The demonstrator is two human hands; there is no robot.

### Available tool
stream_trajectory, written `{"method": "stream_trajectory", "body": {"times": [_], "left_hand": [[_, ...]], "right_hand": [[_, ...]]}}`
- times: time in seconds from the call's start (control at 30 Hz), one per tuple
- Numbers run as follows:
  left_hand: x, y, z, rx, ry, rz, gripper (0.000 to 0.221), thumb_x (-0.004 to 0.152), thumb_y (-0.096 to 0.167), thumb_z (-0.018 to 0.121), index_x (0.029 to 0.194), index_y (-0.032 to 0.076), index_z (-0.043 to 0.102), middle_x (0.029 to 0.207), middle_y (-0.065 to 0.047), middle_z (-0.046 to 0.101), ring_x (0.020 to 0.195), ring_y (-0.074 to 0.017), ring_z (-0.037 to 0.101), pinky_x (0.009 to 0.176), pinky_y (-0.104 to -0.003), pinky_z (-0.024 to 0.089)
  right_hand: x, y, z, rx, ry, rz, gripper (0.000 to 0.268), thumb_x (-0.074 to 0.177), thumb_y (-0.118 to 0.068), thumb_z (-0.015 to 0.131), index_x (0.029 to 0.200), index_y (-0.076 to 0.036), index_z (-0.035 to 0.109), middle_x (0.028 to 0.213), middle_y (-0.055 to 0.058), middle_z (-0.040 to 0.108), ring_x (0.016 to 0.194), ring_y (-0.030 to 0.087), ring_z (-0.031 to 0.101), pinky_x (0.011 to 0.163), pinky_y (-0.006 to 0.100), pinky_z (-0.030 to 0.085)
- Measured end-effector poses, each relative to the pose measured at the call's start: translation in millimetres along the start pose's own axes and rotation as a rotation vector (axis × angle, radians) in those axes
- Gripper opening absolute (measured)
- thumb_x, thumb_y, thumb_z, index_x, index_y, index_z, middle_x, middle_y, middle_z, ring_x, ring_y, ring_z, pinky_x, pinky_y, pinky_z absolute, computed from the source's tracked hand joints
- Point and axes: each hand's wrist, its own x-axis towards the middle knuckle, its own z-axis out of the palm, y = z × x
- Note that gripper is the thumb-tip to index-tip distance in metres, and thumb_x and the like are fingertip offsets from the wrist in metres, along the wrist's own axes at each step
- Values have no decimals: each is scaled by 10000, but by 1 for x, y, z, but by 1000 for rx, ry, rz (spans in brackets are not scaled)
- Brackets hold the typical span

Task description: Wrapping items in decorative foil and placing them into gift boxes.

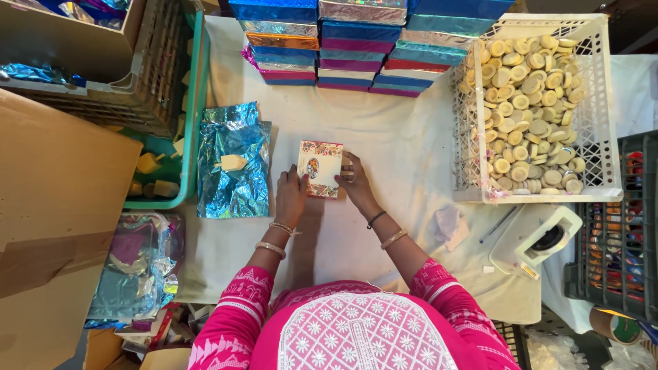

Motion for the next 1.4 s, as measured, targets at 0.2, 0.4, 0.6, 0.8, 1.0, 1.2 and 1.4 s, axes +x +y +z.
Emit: {"method": "stream_trajectory", "body": {"times": [0.2,0.4,0.6,0.8,1.0,1.2,1.4], "left_hand": [[0,-16,-2,-73,-56,-14,440,1012,229,590,1363,-34,569,1060,-249,618,891,-410,630,780,-493,515],[-14,-36,8,-50,-43,-123,405,945,291,678,1306,109,654,1020,-149,670,842,-321,673,730,-442,533],[-20,-32,4,-151,-55,-218,415,909,303,725,1279,121,675,956,-115,682,793,-249,672,721,-388,527],[-28,-58,25,-737,-153,-473,381,902,196,732,1247,66,632,954,-62,642,793,-161,630,693,-316,527],[-33,-48,20,-1235,-168,-624,294,921,119,703,1133,52,511,999,-50,631,871,-146,651,753,-337,599],[-40,-57,31,-1270,-143,-696,329,869,74,742,1075,43,487,954,-95,628,791,-192,648,702,-368,593],[-42,-56,21,-1348,-182,-733,353,854,41,763,1009,74,447,933,-82,614,807,-184,646,731,-416,635]], "right_hand": [[-2,21,-1,-34,-42,58,645,982,-85,645,1564,-216,398,1112,103,614,965,175,670,830,312,603],[-25,-3,3,-84,-67,94,733,923,-90,726,1546,-237,368,1046,89,610,898,168,668,766,327,608],[-23,18,4,-22,-83,146,737,933,-130,708,1573,-221,353,968,78,586,860,147,656,756,301,620],[-29,12,6,222,-26,383,732,911,-144,696,1504,-213,272,964,68,578,865,154,632,756,337,622],[-20,71,6,274,-79,319,488,934,-170,735,1314,-88,440,1067,64,630,980,149,640,871,356,587],[-18,69,1,313,-83,390,433,913,-147,740,1254,-76,484,1064,62,629,1003,151,645,878,361,569],[-14,83,3,274,-83,388,350,918,-162,728,1182,-76,515,1029,45,634,983,143,649,893,347,570]]}}
